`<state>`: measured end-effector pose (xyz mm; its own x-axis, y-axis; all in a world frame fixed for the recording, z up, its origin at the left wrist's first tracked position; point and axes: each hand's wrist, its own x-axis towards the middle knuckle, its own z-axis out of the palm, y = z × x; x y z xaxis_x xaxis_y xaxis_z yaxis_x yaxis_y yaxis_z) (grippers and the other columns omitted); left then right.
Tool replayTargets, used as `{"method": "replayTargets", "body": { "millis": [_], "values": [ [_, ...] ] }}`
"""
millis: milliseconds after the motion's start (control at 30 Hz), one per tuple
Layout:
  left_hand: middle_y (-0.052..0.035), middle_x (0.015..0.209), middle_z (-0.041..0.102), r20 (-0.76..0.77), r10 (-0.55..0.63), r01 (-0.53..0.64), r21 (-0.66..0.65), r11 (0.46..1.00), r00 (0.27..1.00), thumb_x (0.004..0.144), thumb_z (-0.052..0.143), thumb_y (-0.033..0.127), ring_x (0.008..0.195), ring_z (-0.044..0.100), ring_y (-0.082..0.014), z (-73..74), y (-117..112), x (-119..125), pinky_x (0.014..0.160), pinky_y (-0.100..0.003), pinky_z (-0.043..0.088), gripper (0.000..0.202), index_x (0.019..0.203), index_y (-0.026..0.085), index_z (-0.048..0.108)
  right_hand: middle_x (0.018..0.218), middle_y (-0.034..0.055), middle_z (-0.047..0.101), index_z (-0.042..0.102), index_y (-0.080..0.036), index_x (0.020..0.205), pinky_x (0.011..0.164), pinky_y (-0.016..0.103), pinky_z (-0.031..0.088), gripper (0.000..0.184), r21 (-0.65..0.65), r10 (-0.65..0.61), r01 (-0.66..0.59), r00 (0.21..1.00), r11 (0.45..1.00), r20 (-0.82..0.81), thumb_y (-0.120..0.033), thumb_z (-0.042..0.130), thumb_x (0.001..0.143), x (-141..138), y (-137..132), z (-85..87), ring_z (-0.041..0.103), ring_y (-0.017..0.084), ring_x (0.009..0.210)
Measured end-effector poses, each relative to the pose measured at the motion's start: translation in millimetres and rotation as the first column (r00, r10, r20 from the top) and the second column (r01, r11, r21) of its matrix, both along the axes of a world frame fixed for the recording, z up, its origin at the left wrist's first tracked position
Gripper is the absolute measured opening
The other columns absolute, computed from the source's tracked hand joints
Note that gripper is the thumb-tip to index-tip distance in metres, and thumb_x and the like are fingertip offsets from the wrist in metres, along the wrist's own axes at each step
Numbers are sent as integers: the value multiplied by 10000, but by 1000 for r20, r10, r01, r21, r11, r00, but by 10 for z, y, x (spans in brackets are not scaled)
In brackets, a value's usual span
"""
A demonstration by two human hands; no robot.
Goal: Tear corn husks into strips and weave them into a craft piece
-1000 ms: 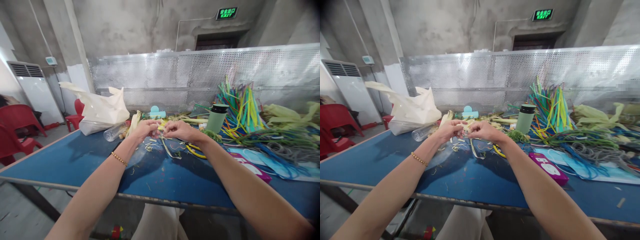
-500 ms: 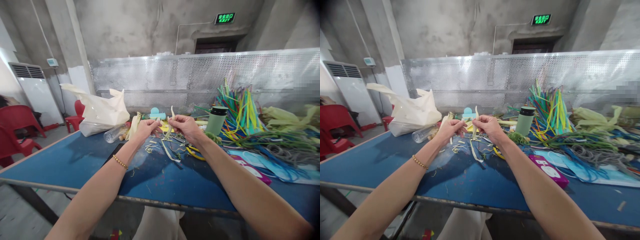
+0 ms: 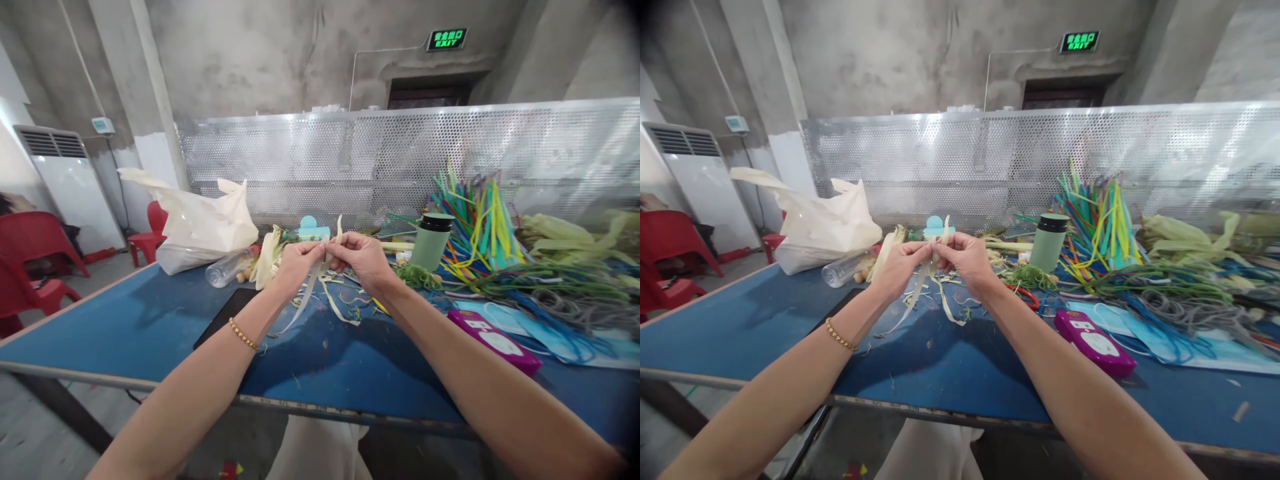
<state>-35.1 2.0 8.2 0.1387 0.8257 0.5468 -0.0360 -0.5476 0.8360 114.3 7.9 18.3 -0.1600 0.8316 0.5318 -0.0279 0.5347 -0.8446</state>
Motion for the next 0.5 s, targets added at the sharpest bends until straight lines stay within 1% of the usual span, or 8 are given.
{"method": "replayTargets", "body": {
  "millis": [100,233,300,400,500],
  "values": [
    [-30,747,666,4,-34,34,7,999,999,804,616,370,706,526,-131,10,-24,3,682,-247,408,280,814,118,739,525,-15,589,603,-169,681,446,219,411,325,-36,-9,8,999,999,-36,-439,780,644,-17,-8,0,509,86,449],
    [-48,829,686,5,-88,88,14,996,996,826,597,380,739,540,-132,13,-17,-10,708,-244,416,314,913,115,739,486,-47,505,569,-178,625,399,207,316,336,-81,-31,25,997,996,-74,-417,804,612,-39,-21,10,407,57,417],
    [-56,848,691,-10,-100,100,13,995,995,835,587,397,739,545,-132,8,-12,-16,711,-245,420,335,934,114,737,483,-54,480,549,-184,611,390,208,288,352,-100,-42,34,996,994,-77,-420,809,601,-46,-18,9,383,55,416],
    [-62,857,696,-43,-115,116,16,993,992,844,571,432,753,563,-143,-2,-3,-20,722,-254,433,372,964,120,734,483,-59,460,530,-187,602,391,208,283,371,-93,-54,46,994,995,-91,-425,814,587,-54,-11,0,368,54,418],
    [-60,895,710,-55,-86,88,45,995,995,832,592,393,862,597,-170,-7,4,-13,809,-277,448,320,955,137,739,480,-61,451,531,-191,601,406,215,326,375,-84,-79,69,990,994,-118,-442,809,583,-72,-16,-13,370,58,419]
  ]
}}
